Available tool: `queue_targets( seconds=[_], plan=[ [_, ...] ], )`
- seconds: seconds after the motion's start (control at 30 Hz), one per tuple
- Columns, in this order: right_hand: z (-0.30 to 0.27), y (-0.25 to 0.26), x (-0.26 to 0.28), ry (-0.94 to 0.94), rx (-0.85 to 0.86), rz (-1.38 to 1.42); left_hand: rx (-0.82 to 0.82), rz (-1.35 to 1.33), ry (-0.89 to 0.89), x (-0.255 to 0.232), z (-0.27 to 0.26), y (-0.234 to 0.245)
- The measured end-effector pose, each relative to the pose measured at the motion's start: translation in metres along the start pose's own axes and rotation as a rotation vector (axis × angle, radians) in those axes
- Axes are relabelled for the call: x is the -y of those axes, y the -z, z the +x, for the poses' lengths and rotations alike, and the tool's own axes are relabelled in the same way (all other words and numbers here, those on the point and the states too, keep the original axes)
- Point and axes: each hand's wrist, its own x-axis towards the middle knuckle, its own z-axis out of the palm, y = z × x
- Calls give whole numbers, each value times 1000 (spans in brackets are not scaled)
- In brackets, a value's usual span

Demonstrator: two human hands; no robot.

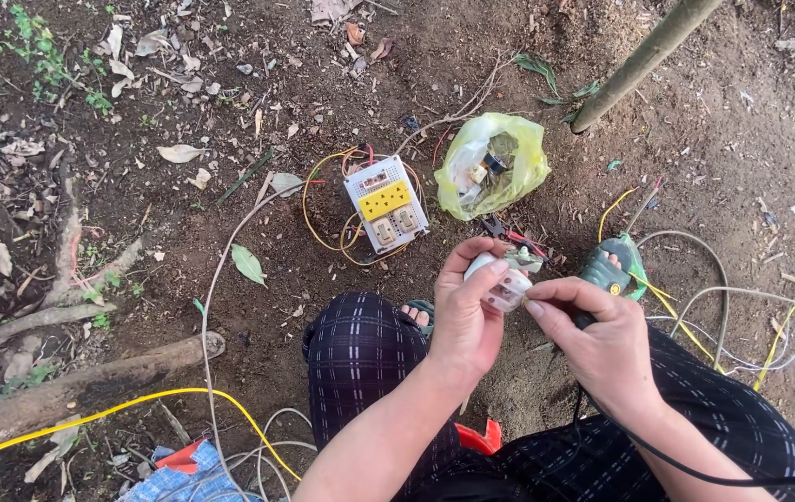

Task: The person sits on the ground outdoors and repairs a white electrical plug. They use pliers to strip the wire insulation and a screwdriver to tighten the internal screws, connecting the wires to the terminals.

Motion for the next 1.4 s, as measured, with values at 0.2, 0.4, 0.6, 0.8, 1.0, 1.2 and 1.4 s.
queue_targets(
  seconds=[0.2, 0.4, 0.6, 0.8, 1.0, 1.2, 1.4],
  plan=[
    [-2, 0, -2, 65, -24, -14, -7, -72, 62, 0, -1, 3],
    [-2, 1, 0, 88, -1, 3, -49, -112, 136, -1, -1, 1],
    [-1, 4, 1, 32, -15, 27, -102, -93, 174, -7, -4, -7],
    [-1, 7, -4, -78, -27, 147, -57, -89, 148, -6, -4, -5],
    [-1, 7, -11, -39, -9, 267, -26, -87, 135, -3, -4, -2],
    [-2, 10, -13, -59, -3, 353, -18, -68, 122, -4, -5, -4],
    [-6, 13, -15, 25, -13, 106, 28, 3, 53, -3, -6, -3]
  ],
)
